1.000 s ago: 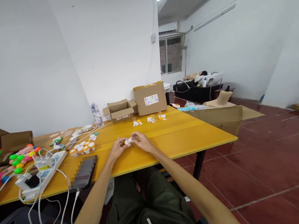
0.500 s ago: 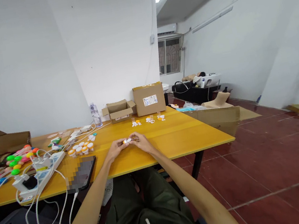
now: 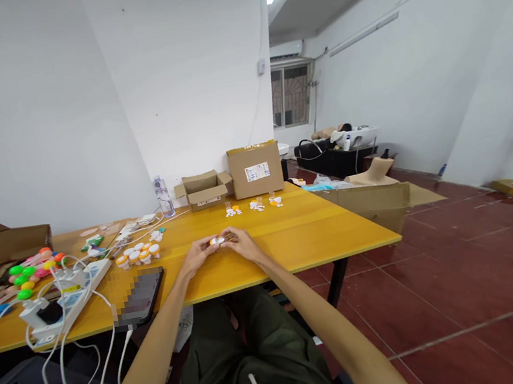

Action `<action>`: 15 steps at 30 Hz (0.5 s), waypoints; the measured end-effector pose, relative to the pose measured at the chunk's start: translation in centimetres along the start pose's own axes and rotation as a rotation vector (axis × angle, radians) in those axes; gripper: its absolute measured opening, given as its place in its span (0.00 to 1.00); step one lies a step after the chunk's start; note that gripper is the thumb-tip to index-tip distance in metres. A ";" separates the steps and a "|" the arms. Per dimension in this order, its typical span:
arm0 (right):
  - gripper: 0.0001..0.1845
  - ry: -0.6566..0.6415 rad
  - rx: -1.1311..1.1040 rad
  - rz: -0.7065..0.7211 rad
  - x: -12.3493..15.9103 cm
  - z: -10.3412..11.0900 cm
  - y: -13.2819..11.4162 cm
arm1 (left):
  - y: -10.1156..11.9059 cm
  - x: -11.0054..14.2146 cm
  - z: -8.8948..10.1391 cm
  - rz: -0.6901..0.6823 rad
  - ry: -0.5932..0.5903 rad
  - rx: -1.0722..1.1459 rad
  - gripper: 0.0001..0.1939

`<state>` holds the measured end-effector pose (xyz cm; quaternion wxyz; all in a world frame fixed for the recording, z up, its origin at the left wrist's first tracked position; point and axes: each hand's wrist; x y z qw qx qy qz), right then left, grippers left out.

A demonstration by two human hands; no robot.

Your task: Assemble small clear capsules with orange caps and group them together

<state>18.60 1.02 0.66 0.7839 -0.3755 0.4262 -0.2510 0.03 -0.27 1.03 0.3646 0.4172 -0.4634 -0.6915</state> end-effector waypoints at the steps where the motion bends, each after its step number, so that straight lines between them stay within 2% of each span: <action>1: 0.09 -0.004 -0.007 0.001 0.0 0.0 -0.1 | 0.0 0.0 0.0 0.002 -0.005 0.001 0.20; 15: 0.11 -0.020 -0.041 -0.004 0.0 0.1 0.0 | 0.9 0.3 -0.2 0.002 -0.033 0.042 0.20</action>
Point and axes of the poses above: each hand's wrist, its own x-axis away from the middle knuckle, its own z-axis out of the back of the hand, y = z × x, and after that the axes turned 11 degrees about -y, right-handed
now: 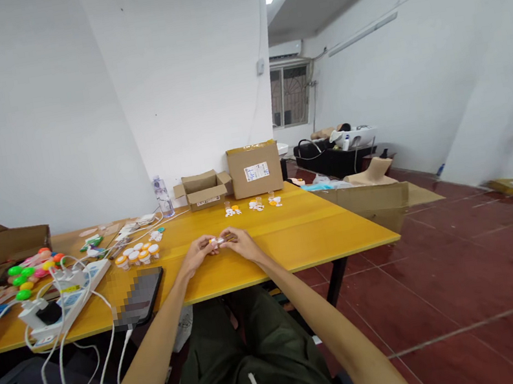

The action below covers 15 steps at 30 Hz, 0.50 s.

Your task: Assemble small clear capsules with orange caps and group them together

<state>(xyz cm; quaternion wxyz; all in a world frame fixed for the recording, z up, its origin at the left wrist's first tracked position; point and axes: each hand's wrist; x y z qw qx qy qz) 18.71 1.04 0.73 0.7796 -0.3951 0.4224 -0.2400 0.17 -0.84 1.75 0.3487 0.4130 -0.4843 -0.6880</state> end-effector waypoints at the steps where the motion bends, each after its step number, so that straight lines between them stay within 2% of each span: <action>1: 0.11 0.000 -0.005 -0.002 0.0 0.0 0.0 | 0.0 0.0 0.0 -0.001 -0.004 -0.002 0.21; 15: 0.12 0.014 0.035 -0.005 -0.1 -0.2 0.2 | -0.1 0.0 0.1 -0.006 -0.019 0.004 0.22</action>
Point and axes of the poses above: each hand's wrist, its own x-axis away from the middle knuckle, its own z-axis out of the back of the hand, y = z × x, and after that the axes turned 11 degrees about -y, right-handed
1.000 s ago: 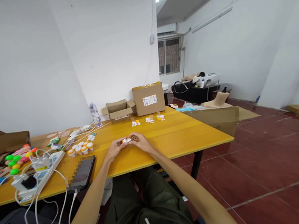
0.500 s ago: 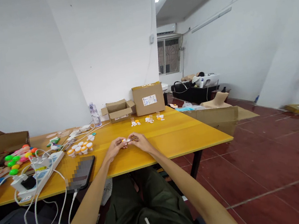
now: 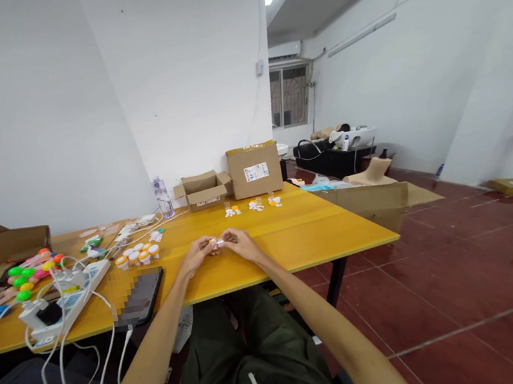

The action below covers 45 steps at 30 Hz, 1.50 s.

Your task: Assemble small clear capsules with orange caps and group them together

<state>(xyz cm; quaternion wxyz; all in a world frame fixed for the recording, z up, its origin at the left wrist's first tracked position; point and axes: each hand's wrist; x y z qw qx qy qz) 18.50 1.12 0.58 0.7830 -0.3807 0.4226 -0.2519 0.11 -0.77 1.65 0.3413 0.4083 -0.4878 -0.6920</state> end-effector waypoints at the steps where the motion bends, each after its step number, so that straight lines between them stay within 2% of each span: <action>1: 0.12 0.001 0.002 -0.001 0.0 0.0 0.0 | 0.1 0.0 0.0 0.001 -0.003 0.000 0.23; 17: 0.10 0.003 0.102 0.053 0.2 0.0 -0.4 | 0.5 0.1 -0.1 0.014 0.004 -0.022 0.21; 29: 0.17 -0.024 0.207 -0.035 0.2 0.1 -0.3 | -0.1 -0.1 0.1 0.010 0.014 -0.012 0.20; 40: 0.27 -0.033 0.290 -0.054 0.2 0.4 0.1 | -0.4 -0.1 0.1 0.004 0.025 0.019 0.20; 45: 0.21 -0.040 0.206 -0.073 0.0 0.2 0.5 | -0.3 -0.1 0.2 0.015 0.053 0.025 0.19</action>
Point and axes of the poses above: each hand's wrist, its own x-axis away from the middle knuckle, its own z-axis out of the back of the hand, y = z × x, and after that the axes turned 11 degrees about -y, right-handed
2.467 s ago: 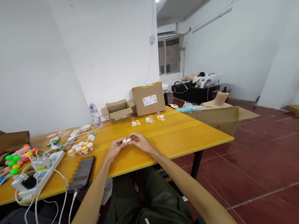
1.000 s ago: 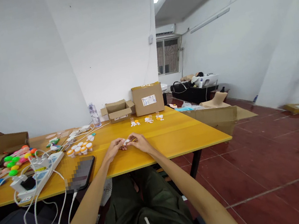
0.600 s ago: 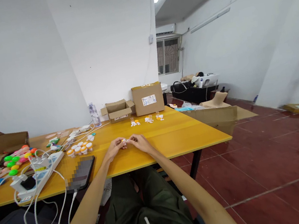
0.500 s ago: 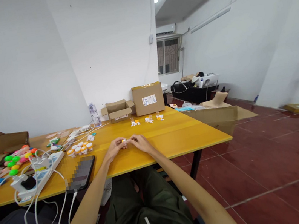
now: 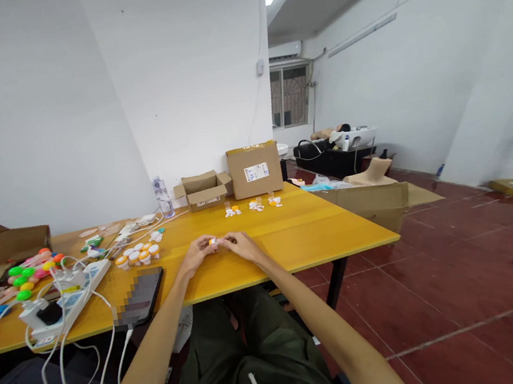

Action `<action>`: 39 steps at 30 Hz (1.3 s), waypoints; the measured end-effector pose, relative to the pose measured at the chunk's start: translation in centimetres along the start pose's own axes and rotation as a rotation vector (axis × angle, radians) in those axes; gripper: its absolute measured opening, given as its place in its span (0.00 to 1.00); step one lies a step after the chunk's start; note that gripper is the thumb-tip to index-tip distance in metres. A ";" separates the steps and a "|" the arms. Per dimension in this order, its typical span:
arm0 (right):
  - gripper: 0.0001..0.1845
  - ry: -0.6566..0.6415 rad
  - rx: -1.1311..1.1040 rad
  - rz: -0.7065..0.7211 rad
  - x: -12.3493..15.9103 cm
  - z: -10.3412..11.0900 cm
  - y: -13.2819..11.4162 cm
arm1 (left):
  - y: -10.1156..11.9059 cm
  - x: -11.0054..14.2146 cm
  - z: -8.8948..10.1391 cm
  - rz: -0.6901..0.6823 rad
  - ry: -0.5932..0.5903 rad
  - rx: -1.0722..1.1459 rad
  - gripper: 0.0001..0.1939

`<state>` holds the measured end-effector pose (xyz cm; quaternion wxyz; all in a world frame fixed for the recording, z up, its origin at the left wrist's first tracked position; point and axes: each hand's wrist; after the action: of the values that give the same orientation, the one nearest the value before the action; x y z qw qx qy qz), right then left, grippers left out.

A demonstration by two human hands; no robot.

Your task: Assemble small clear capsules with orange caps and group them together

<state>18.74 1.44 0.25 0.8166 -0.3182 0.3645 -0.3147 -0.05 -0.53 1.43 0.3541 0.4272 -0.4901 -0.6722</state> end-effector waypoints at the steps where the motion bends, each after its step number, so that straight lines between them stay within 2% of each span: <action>1: 0.19 -0.003 -0.026 0.002 0.0 -0.1 0.1 | 0.1 0.0 0.0 0.001 0.003 0.002 0.19; 7: 0.18 -0.038 -0.093 0.036 -0.1 -0.3 0.2 | 0.3 0.0 -0.1 0.009 0.007 0.016 0.18; 15: 0.20 -0.036 0.028 0.002 0.0 0.0 -0.2 | 0.3 0.1 -0.1 0.009 -0.009 0.007 0.20; 25: 0.18 -0.031 -0.123 0.006 -0.1 -0.3 0.0 | 0.3 0.1 0.1 0.008 0.013 0.003 0.18; 29: 0.14 -0.024 -0.104 0.042 -0.1 -0.2 -0.1 | 0.3 0.1 0.1 0.009 0.010 0.007 0.17; 39: 0.16 -0.009 -0.079 0.032 -0.1 -0.2 -0.1 | 0.3 0.1 0.1 0.018 0.004 0.003 0.18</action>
<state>18.49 1.40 0.25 0.8100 -0.3457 0.3781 -0.2853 -0.15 -0.60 1.68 0.3604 0.4247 -0.4941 -0.6676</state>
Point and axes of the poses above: each hand's wrist, its own x-axis away from the middle knuckle, its own z-axis out of the back of the hand, y = z × x, and after that the axes turned 11 degrees about -y, right-handed
